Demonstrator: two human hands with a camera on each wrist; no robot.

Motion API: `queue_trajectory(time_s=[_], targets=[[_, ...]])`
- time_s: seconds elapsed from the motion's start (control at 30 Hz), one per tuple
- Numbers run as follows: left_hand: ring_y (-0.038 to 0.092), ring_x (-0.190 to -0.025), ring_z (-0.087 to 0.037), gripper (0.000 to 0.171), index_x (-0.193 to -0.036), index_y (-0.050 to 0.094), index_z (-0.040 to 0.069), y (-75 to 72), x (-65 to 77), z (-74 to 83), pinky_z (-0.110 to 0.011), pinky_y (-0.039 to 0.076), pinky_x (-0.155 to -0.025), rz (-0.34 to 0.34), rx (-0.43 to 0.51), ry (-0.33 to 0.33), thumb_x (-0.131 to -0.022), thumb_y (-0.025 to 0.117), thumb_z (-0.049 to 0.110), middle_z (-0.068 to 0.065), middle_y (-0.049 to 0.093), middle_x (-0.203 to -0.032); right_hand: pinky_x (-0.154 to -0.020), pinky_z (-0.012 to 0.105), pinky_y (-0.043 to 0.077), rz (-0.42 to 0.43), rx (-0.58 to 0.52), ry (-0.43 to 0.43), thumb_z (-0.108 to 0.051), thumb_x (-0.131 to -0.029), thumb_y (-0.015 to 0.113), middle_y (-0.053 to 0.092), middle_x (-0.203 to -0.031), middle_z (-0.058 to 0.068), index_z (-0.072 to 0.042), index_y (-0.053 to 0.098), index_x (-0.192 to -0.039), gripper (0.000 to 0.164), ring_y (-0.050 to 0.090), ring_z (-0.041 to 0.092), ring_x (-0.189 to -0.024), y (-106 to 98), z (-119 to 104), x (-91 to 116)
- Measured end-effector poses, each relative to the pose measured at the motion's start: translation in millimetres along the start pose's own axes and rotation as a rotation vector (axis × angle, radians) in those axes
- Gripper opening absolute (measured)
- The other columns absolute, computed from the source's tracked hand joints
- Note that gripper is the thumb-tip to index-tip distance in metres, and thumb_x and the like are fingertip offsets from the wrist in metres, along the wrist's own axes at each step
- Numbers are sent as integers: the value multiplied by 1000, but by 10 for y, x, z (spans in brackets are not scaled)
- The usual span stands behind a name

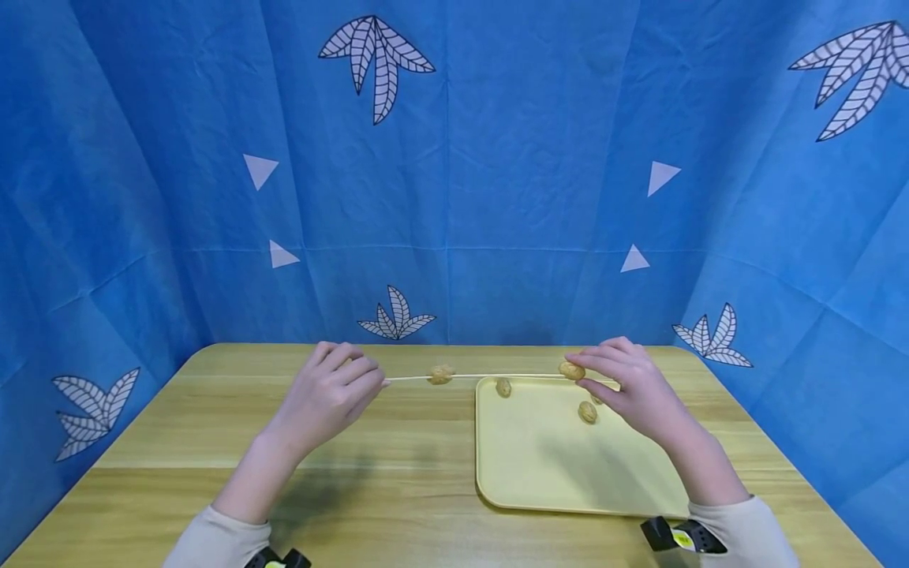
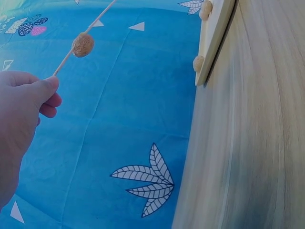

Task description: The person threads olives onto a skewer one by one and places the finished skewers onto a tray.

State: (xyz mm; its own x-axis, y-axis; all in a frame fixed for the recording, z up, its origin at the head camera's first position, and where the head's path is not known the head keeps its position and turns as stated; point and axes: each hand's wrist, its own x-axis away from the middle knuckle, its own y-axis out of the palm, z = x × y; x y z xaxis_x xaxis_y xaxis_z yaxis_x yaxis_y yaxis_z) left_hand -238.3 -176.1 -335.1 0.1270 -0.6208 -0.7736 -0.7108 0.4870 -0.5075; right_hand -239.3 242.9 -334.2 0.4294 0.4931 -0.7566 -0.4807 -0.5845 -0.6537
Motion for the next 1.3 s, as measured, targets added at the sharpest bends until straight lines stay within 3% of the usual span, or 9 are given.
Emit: queue_trajectory(time_s=[0.27,0.43,0.5,0.67,0.87,1.07,1.1,1.2,1.3], targets=[[59,-81,-22,22,-83,73,10,-28,5,-23,-35,44,-71,-1,8,-8,-95,61,23,-1,71,-79,-77,26,39,24,-16,-92,3,-63,82,74,-97,3,-9,73,-109,48,58,19,-90,-3,-65,-50],[59,-81,-22,27,-82,72,10,-39,5,-24,-35,44,-70,-4,2,-8,-99,56,25,-1,71,-79,-76,28,38,30,-21,-123,-24,-91,68,74,-97,2,-11,72,-112,25,58,19,-91,3,-82,-56],[59,-80,-22,30,-82,72,10,-41,2,-22,-35,44,-70,-2,1,-7,-100,54,26,-1,70,-78,-77,28,38,31,-21,-129,-26,-93,64,73,-98,2,-11,72,-112,26,58,19,-91,3,-87,-57],[59,-81,-22,31,-80,71,10,-55,-17,-20,-37,44,-71,15,-5,-21,-100,53,26,-1,70,-76,-80,27,38,30,-16,-129,-5,-76,78,73,-99,3,-9,71,-112,37,56,19,-92,0,-116,-68],[59,-82,-24,36,-77,70,11,-75,-31,-27,-39,44,-72,26,-18,-38,-102,50,27,-1,69,-74,-79,25,41,82,8,-116,-7,-67,85,72,-99,4,-5,71,-112,47,55,20,-90,23,-169,-104],[59,-82,-23,34,-78,70,11,-80,-29,-19,-39,45,-72,6,-15,-30,-101,51,28,0,69,-74,-77,23,42,134,42,-48,5,-55,88,69,-86,0,-7,71,-102,52,54,18,-87,27,-231,-112],[60,-82,-23,34,-78,70,11,-81,-28,-18,-39,45,-72,4,-14,-31,-101,52,28,0,70,-74,-77,23,42,141,40,-46,6,-56,88,69,-86,0,-7,71,-100,49,54,18,-87,21,-239,-114],[59,-82,-23,35,-78,70,11,-82,-31,-14,-39,45,-73,4,-15,-30,-101,51,28,-1,70,-74,-77,24,41,153,24,-57,-14,-80,80,68,-84,1,-6,70,-97,21,53,19,-86,6,-250,-121],[59,-82,-23,35,-77,70,11,-85,-35,-10,-38,45,-73,3,-15,-26,-101,51,28,0,69,-74,-76,25,40,186,12,-89,-34,-96,60,68,-83,2,-5,71,-96,31,53,20,-84,3,-257,-135]])
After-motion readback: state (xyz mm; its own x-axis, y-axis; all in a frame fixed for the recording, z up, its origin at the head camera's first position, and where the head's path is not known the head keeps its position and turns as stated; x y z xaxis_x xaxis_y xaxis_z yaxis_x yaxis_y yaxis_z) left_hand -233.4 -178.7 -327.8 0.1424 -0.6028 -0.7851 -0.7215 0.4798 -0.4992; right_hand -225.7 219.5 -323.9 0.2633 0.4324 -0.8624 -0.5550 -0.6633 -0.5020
